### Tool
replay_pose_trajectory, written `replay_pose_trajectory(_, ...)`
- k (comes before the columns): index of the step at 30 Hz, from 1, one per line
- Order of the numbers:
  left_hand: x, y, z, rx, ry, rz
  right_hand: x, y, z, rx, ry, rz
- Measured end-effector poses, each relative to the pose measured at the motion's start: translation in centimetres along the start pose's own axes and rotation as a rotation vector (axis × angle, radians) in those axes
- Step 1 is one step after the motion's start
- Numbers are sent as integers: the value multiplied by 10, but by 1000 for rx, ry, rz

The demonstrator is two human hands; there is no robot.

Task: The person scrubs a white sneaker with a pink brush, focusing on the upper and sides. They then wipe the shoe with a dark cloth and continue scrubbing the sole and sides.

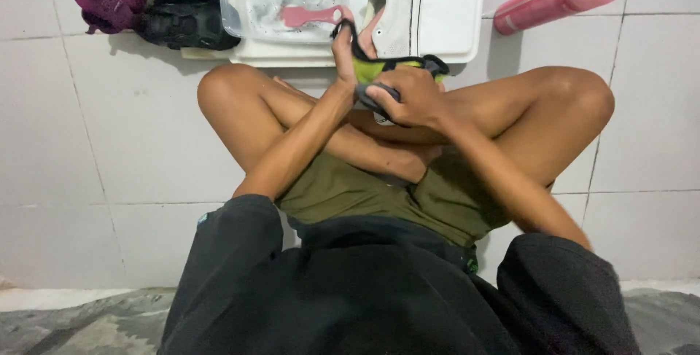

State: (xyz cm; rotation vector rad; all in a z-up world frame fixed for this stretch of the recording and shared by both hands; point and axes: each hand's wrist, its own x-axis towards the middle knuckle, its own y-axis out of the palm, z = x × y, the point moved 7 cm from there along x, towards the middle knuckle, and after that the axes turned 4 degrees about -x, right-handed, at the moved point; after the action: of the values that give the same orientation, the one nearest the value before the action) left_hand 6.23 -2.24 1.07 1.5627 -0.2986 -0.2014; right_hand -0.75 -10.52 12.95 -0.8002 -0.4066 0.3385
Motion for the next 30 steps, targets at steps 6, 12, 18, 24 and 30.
replay_pose_trajectory(6,-14,33,7,28,-287,-285,26,-36,-113,288,265,28)
replay_pose_trajectory(12,-9,35,15,-76,-279,-187,72,-5,-105,-85,247,-182)
replay_pose_trajectory(18,-6,61,5,45,-223,-163,37,0,-34,-123,205,-15)
replay_pose_trajectory(24,-5,17,13,202,-262,-310,-20,-4,-38,-68,275,263)
replay_pose_trajectory(30,-12,11,15,108,-358,-295,-21,-48,-72,336,325,516)
